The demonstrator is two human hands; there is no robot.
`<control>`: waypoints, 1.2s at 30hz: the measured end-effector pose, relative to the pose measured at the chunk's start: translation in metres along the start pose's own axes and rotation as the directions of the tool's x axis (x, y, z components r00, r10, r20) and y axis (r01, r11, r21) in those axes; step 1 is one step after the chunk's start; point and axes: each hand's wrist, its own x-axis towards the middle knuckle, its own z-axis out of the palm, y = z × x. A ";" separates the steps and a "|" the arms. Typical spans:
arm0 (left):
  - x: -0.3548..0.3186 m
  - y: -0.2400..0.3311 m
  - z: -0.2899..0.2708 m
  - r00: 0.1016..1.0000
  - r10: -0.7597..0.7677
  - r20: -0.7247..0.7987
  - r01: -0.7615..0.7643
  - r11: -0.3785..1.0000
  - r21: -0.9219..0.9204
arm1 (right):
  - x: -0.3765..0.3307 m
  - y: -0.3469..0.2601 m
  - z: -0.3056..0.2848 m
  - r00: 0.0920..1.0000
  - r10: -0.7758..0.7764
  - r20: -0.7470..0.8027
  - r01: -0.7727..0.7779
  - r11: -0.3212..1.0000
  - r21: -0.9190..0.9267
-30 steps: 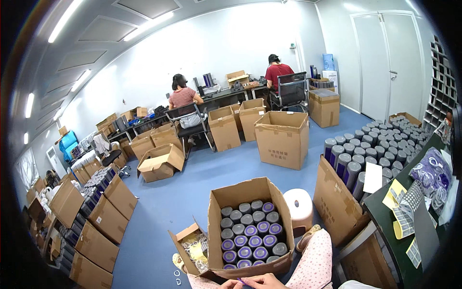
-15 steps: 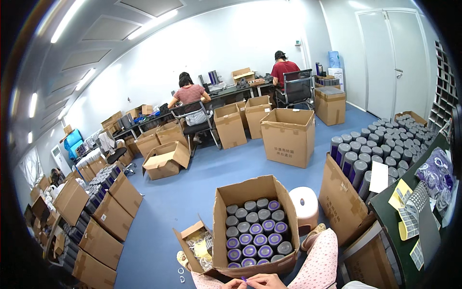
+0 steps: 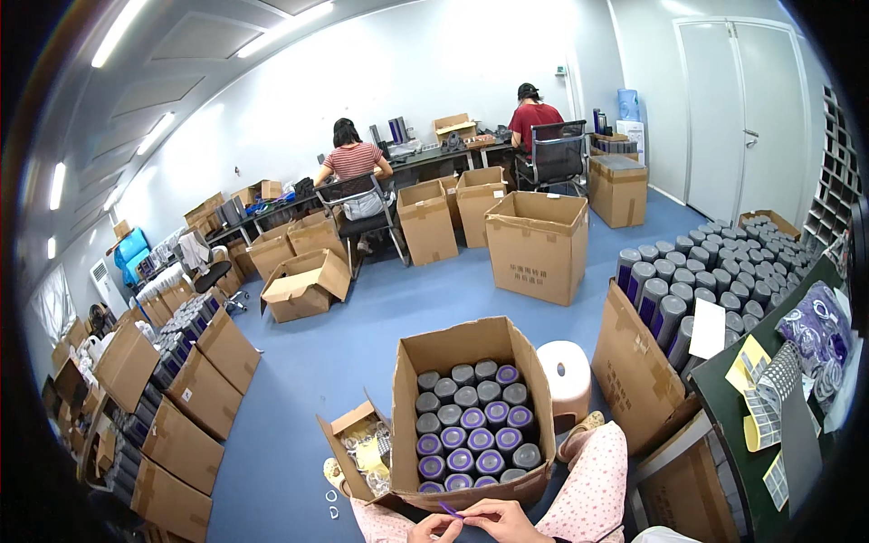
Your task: Placing purple rings onto the tops of grey canisters packed in a cardboard box.
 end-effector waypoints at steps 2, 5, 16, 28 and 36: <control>0.000 -0.004 -0.001 0.996 0.091 0.001 -0.091 0.994 0.064 | 0.000 0.001 -0.003 1.000 0.016 0.005 -0.016 1.000 -0.002; -0.001 0.001 -0.003 0.998 0.056 0.022 -0.058 0.994 0.097 | -0.001 0.005 -0.005 1.000 0.018 0.000 -0.018 1.000 -0.023; -0.005 0.021 -0.010 0.994 0.107 0.037 -0.113 0.961 0.251 | 0.001 0.021 -0.009 0.998 0.002 0.058 0.006 0.989 -0.148; -0.009 0.009 -0.002 0.994 0.106 0.009 -0.105 0.965 0.242 | -0.010 0.021 -0.010 0.947 0.241 0.211 -0.276 0.949 0.155; 0.020 -0.045 -0.081 0.996 -0.067 -0.052 0.076 0.978 0.196 | -0.002 0.048 -0.027 0.833 0.357 0.424 -0.553 0.574 0.604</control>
